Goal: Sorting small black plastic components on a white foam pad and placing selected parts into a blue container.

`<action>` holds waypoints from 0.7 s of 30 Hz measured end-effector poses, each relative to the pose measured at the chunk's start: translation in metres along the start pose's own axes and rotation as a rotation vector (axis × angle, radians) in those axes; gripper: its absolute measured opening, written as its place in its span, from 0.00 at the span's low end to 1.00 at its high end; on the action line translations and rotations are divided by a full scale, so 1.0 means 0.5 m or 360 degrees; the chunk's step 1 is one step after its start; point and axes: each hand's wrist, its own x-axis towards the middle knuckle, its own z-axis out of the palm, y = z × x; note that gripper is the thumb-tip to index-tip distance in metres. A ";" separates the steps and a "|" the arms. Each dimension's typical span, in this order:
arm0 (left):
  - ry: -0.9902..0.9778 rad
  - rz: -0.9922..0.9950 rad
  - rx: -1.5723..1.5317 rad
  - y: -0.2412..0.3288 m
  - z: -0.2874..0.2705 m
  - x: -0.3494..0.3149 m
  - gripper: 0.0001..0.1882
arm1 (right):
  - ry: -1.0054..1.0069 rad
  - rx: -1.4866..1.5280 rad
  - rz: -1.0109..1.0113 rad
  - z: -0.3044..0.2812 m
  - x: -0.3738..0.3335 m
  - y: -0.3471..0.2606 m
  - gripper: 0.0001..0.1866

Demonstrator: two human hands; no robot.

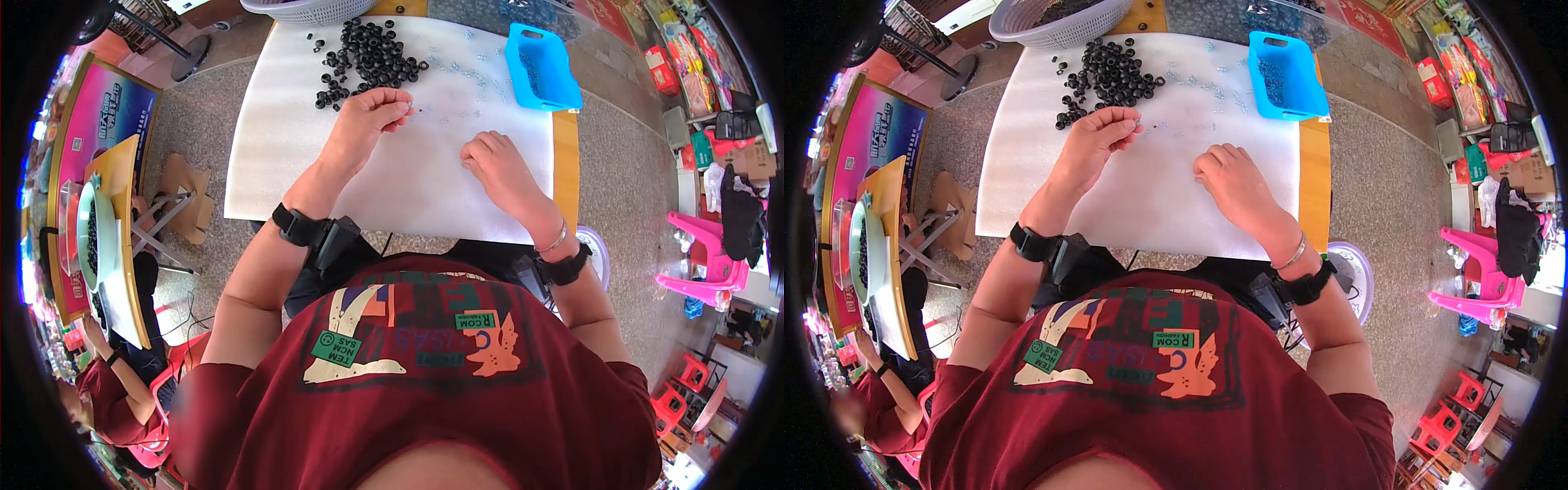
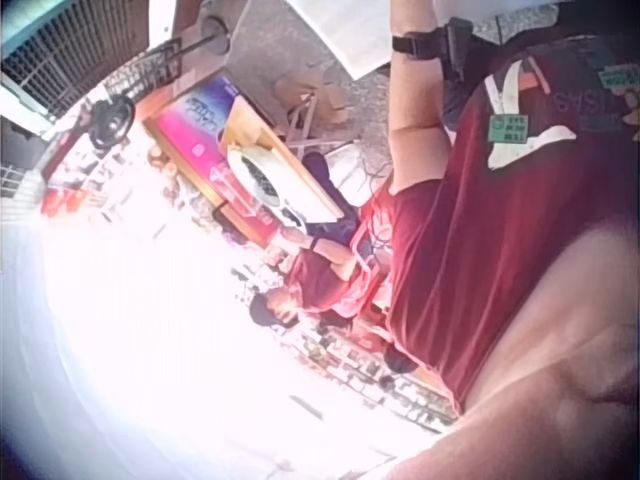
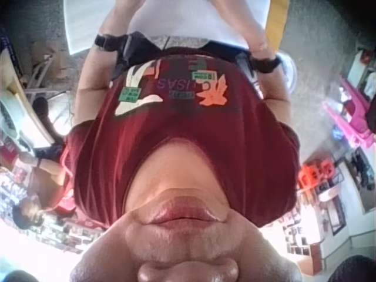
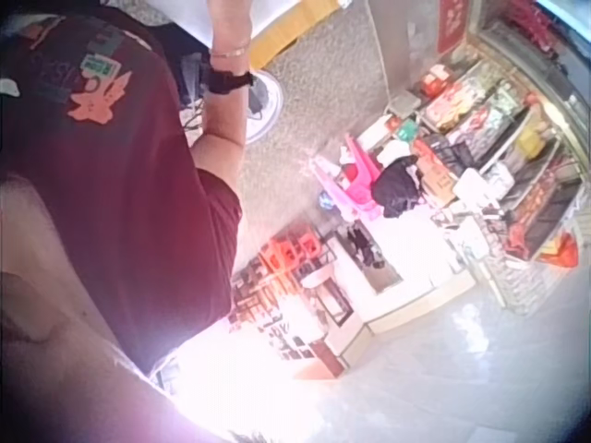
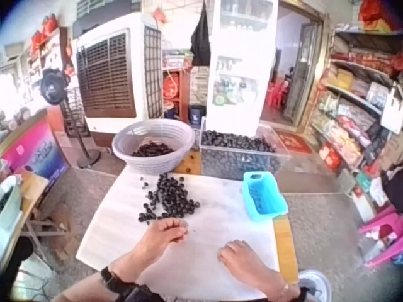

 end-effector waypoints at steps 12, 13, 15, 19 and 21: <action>-0.0068 -0.0116 -0.0162 -0.001 0.022 -0.003 0.10 | 0.0399 -0.0047 -0.0081 0.005 0.046 -0.009 0.04; -0.0075 -0.0123 -0.0169 -0.004 0.024 -0.002 0.10 | 0.0419 -0.0080 -0.0076 0.016 0.058 -0.003 0.04; -0.0056 -0.0128 -0.0153 -0.004 0.027 -0.005 0.10 | 0.0431 -0.0145 -0.0061 0.031 0.064 0.005 0.04; -0.0050 -0.0103 -0.0147 -0.008 0.019 -0.006 0.10 | 0.0463 -0.0191 0.0011 0.037 0.060 0.004 0.06; -0.0057 -0.0114 -0.0149 -0.015 0.018 -0.004 0.10 | 0.0516 -0.0155 0.0039 0.033 0.057 0.003 0.06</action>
